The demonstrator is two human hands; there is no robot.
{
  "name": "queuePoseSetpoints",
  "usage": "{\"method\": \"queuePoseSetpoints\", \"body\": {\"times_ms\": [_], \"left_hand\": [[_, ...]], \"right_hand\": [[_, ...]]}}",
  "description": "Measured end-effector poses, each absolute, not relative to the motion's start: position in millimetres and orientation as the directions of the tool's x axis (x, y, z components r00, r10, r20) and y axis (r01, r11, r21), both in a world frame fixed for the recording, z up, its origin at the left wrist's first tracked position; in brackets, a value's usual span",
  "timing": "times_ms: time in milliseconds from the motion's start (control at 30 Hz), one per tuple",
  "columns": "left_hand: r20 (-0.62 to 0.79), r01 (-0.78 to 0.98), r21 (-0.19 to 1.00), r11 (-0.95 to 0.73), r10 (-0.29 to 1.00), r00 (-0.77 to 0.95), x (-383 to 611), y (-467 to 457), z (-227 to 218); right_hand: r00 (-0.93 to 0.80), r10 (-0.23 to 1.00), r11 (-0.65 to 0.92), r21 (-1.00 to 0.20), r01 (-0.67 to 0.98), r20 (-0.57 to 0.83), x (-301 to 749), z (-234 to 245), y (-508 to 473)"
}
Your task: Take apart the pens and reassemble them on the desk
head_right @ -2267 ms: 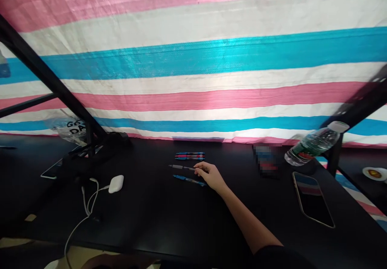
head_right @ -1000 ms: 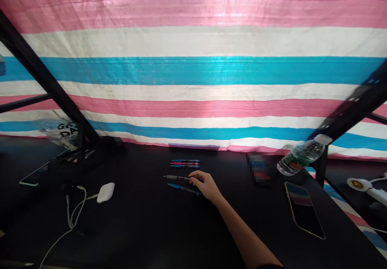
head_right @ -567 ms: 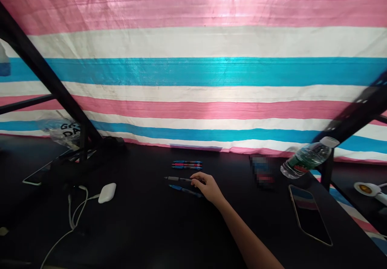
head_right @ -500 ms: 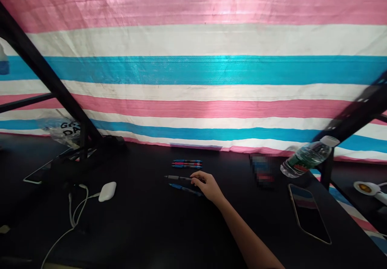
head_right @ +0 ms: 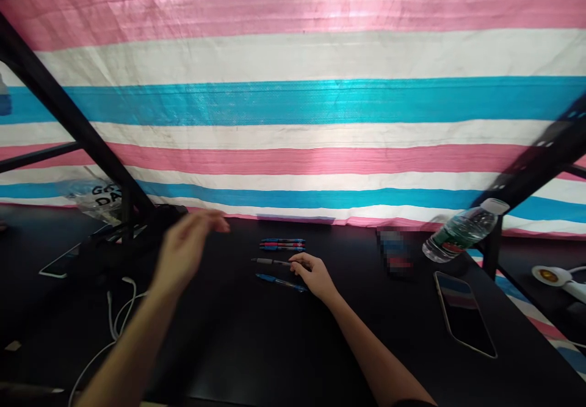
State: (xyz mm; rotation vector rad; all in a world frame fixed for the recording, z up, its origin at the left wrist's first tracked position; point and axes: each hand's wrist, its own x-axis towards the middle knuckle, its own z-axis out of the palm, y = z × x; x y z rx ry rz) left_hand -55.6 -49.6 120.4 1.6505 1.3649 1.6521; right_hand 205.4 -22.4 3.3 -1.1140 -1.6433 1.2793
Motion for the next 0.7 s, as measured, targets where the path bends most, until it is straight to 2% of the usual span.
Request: {"method": "queuePoseSetpoints", "body": {"times_ms": [100, 267, 533, 700], "left_hand": [[0.4, 0.397, 0.858, -0.326, 0.909, -0.119, -35.7, -39.5, 78.2], [0.361, 0.396, 0.866, -0.305, 0.93, -0.073, -30.6, -32.4, 29.9], [0.243, 0.395, 0.882, -0.256, 0.966, 0.085, -26.5, -41.1, 23.9], [0.223, 0.405, 0.885, -0.229, 0.973, 0.061, -26.3, -42.3, 24.6]], "right_hand": [[-0.281, 0.957, 0.121, -0.982, 0.144, 0.077, 204.6, -0.1, -20.7], [-0.285, 0.955, 0.118, -0.986, 0.118, 0.08, 203.8, -0.1, -20.3], [-0.294, 0.953, 0.102, -0.988, 0.112, 0.065, 203.9, 2.7, -20.6], [-0.271, 0.961, 0.099, -0.987, 0.124, 0.062, 203.9, 6.1, -22.4]]}}
